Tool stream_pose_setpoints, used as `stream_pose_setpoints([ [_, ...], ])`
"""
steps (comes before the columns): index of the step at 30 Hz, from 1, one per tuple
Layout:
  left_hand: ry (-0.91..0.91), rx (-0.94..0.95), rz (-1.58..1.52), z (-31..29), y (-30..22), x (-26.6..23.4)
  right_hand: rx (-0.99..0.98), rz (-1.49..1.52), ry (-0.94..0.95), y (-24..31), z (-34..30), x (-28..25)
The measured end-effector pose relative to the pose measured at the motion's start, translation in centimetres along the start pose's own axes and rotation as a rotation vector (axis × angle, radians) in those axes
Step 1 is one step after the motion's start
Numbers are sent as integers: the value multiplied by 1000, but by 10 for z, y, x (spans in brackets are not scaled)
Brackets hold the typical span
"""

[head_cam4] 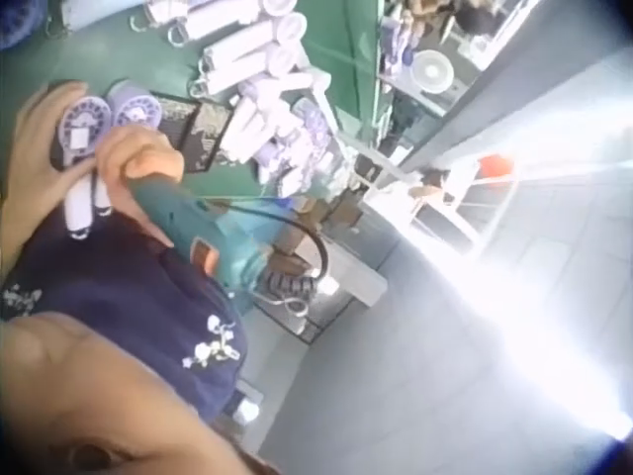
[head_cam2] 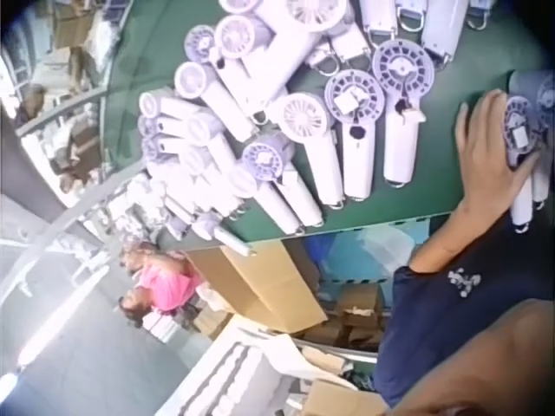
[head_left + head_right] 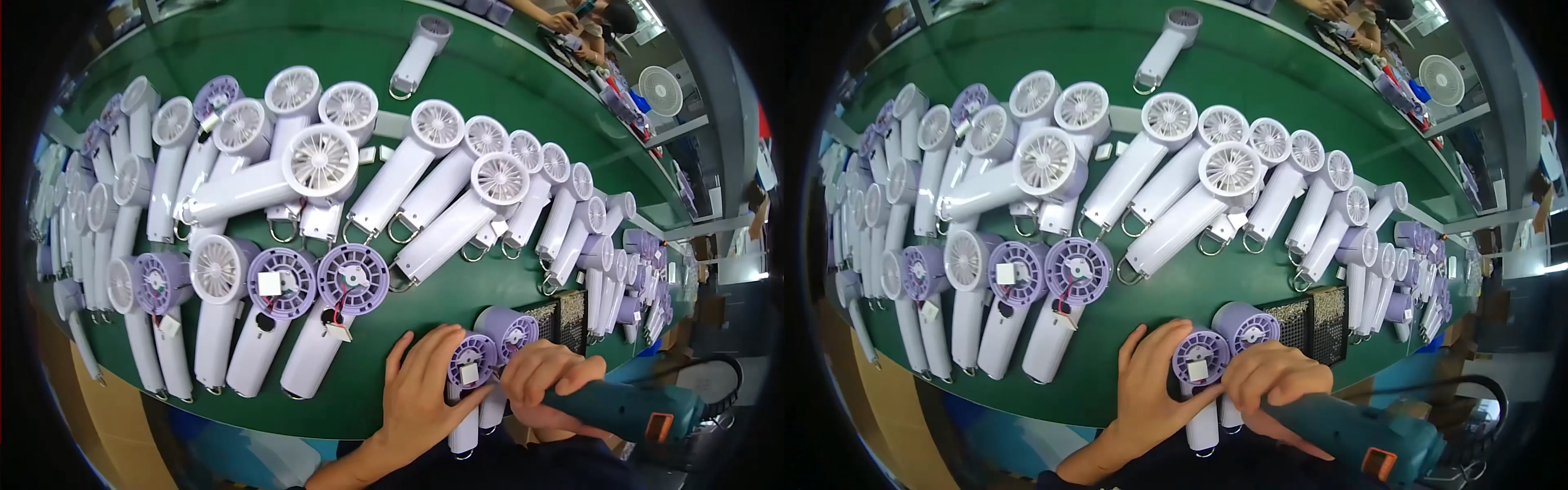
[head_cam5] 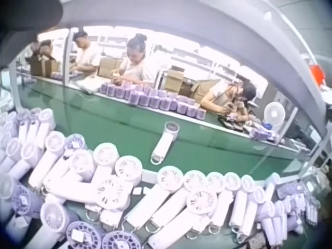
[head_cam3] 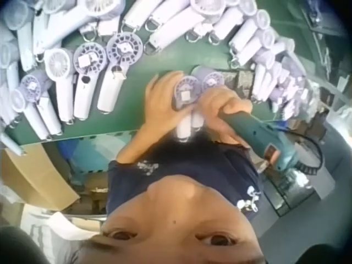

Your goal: The person assembles handheld fans by picking up screws from a tray and driving them into the fan housings using an electric screwdriver, then places the assembled fans into a box.

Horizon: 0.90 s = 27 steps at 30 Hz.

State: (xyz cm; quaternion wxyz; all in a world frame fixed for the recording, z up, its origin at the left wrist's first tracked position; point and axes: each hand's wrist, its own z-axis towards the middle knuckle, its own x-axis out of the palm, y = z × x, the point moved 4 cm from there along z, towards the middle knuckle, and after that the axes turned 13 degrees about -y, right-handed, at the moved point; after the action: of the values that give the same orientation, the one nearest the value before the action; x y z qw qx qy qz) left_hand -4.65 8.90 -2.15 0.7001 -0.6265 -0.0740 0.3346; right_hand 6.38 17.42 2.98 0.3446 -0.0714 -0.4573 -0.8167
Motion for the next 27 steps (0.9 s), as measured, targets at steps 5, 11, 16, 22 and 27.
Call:
stream_pose_setpoints([
  [5, -43, 40, 48, -4, -4, 0, 56, -20, 69, 10, -5, -6],
  [11, -51, 47, 107, -17, -6, 5, 343, 2, 90, 5, -24, -20],
  [16, -88, 24, -14, -11, 8, 26, 171, -343, 183, -25, -52, -70],
  [22, -132, -91, -105, -5, -4, 17, -243, 235, -255, 113, 41, -83],
  [27, -115, -65, -59, -3, -2, 25, -107, -66, -436, 115, 13, -160],
])
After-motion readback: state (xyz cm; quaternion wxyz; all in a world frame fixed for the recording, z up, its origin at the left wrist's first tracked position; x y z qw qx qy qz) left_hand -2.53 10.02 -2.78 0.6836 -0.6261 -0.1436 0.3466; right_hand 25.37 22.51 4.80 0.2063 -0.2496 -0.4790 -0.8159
